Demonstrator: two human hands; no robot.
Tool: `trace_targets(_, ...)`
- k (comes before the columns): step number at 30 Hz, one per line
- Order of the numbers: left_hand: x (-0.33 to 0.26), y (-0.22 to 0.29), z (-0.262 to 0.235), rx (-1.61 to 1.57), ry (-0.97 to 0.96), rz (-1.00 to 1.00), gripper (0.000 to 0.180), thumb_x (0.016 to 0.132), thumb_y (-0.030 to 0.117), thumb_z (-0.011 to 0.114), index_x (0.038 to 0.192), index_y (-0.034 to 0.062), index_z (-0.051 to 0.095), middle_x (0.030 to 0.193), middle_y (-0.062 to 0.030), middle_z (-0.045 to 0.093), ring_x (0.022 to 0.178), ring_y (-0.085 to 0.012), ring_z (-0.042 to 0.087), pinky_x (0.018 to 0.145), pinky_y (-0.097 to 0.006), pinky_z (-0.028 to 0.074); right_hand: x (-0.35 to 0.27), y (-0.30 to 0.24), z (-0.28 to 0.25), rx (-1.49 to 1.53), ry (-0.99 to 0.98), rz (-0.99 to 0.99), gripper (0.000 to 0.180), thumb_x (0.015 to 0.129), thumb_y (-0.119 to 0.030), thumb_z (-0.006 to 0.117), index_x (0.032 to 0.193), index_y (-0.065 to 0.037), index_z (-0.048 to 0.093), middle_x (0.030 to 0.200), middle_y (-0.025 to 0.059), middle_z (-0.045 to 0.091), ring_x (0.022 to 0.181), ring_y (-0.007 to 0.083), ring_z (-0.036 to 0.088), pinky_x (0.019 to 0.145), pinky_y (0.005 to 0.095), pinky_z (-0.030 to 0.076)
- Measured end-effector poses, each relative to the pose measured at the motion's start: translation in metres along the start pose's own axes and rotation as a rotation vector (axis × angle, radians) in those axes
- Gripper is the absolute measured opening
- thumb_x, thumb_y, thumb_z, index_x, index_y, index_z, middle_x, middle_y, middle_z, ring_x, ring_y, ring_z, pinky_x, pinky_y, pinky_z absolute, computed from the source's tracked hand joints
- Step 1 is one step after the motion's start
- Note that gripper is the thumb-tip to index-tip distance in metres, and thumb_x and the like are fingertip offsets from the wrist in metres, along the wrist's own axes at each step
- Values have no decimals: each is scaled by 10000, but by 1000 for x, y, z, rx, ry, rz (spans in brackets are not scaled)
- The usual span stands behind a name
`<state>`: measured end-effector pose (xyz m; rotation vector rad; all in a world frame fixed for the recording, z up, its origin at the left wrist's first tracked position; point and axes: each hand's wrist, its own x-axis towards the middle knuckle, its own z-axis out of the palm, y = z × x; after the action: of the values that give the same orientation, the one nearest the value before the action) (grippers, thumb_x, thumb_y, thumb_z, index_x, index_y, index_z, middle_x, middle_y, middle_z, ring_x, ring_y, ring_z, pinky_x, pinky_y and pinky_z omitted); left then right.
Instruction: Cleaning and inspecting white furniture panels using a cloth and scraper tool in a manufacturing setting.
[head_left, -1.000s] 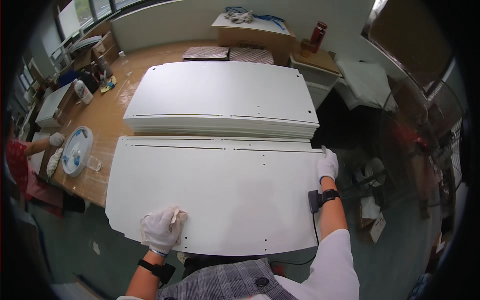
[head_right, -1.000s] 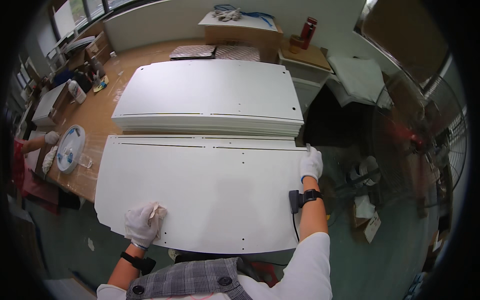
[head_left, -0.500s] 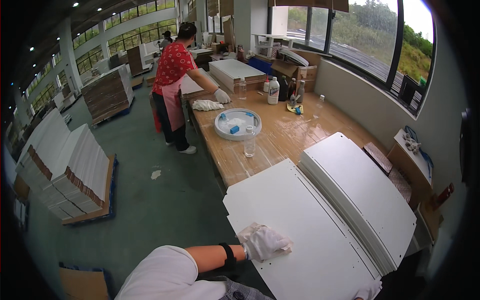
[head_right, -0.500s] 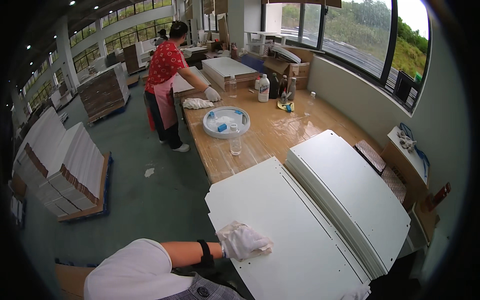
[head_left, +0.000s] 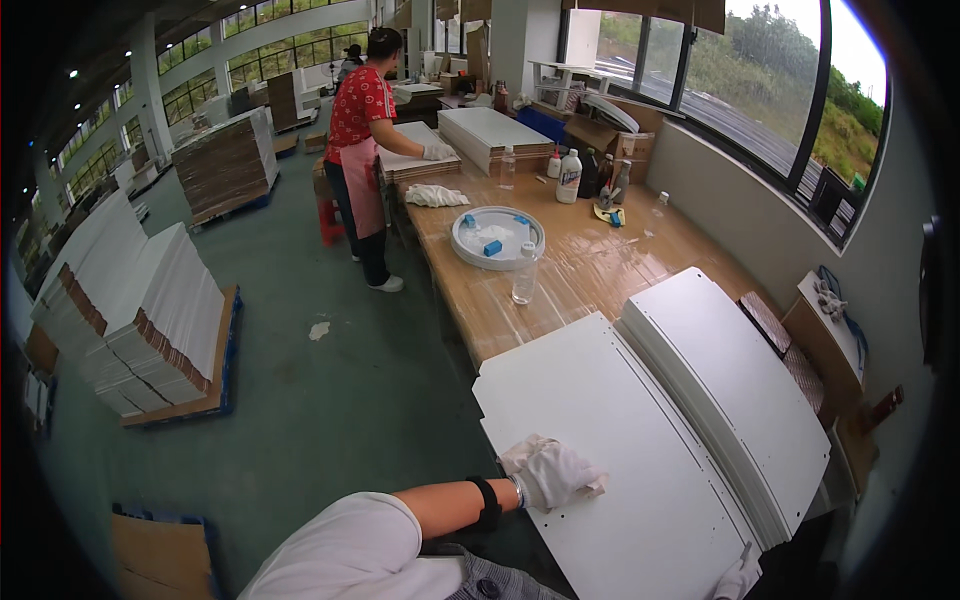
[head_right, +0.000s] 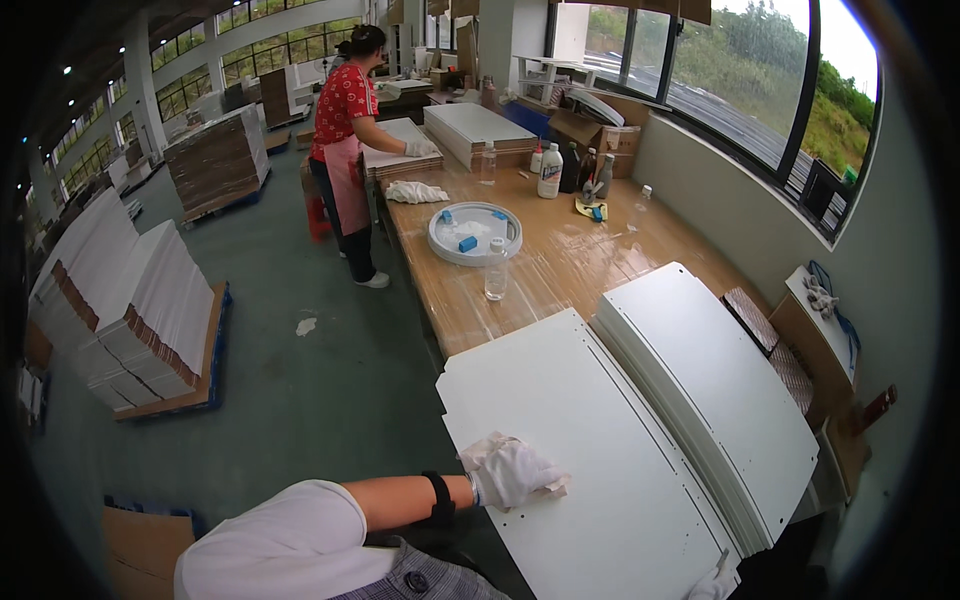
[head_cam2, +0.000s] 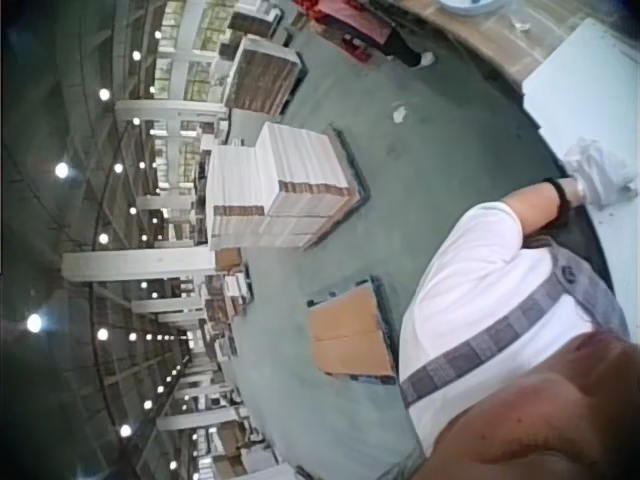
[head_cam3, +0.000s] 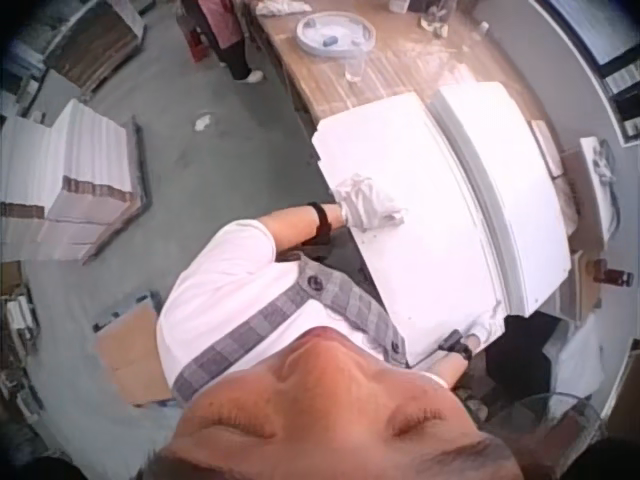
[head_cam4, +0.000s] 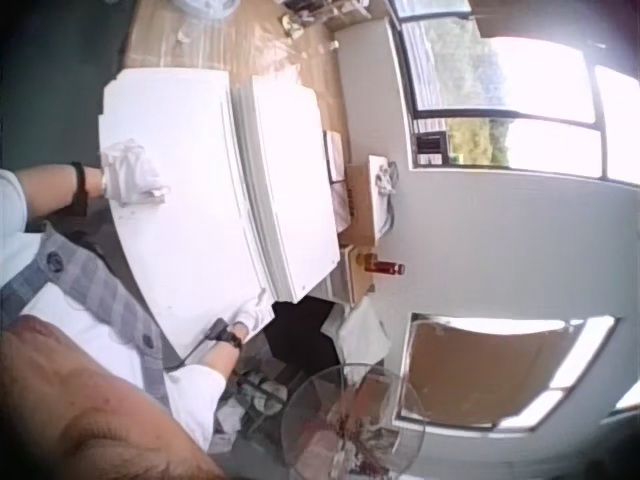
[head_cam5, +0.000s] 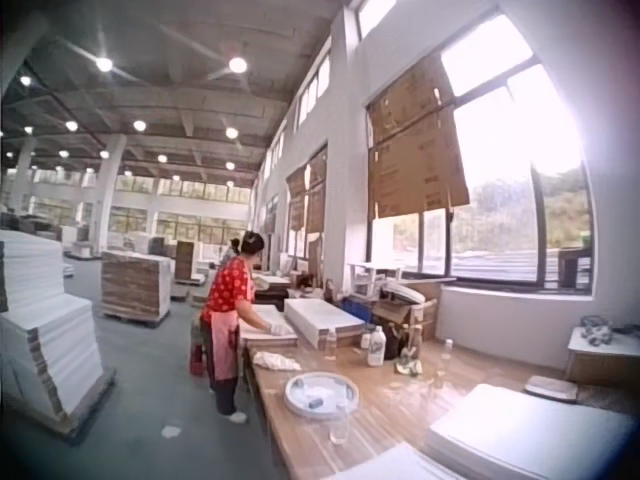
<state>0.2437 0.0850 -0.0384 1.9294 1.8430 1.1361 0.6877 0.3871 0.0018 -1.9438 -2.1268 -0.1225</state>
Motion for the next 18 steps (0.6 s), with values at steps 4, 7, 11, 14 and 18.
trace_targets(4, 16, 64, -58, 277, -42, -98, 309, 859, 223, 467, 1133, 166, 598, 915, -82, 650, 830, -243, 651, 752, -354, 492, 7, 66, 14, 234, -47, 273, 381, 955, -245, 348, 1136, -8, 585, 1145, 235, 605, 1041, 377, 579, 844, 429, 454)
trace_targets(7, 16, 64, -79, 489, -6, -92, 302, 902, 391, 508, 1053, 167, 643, 849, -78, 680, 715, -280, 655, 627, -416, 518, -2, 128, 10, 155, 64, 643, 371, 922, -233, 406, 1162, -25, 597, 1120, 207, 618, 1044, 366, 570, 859, 397, 448)
trace_targets(11, 2, 35, -147, 624, 34, -372, 292, 867, 397, 550, 1018, 169, 651, 833, -69, 673, 728, -276, 652, 615, -418, 508, -20, 98, -32, 352, 208, 546, 399, 953, -324, 429, 1189, -48, 595, 948, 121, 666, 792, 258, 628, 664, 353, 483)
trace_targets(14, -17, -26, -189, 735, 156, -510, 285, 859, 408, 554, 987, 176, 658, 838, -95, 660, 765, -283, 643, 652, -426, 501, -39, 21, -78, 1013, -35, 568, 303, 944, -234, 502, 1190, -78, 586, 674, -25, 496, 485, 57, 409, 401, 211, 303)
trace_targets(18, -51, -92, -241, 720, 148, -848, 297, 865, 400, 539, 1004, 177, 676, 930, -116, 667, 854, -296, 640, 744, -416, 506, -76, -100, -121, 1446, -323, 433, 269, 918, -132, 506, 1167, -50, 565, 636, -41, 433, 456, 31, 345, 371, 173, 271)
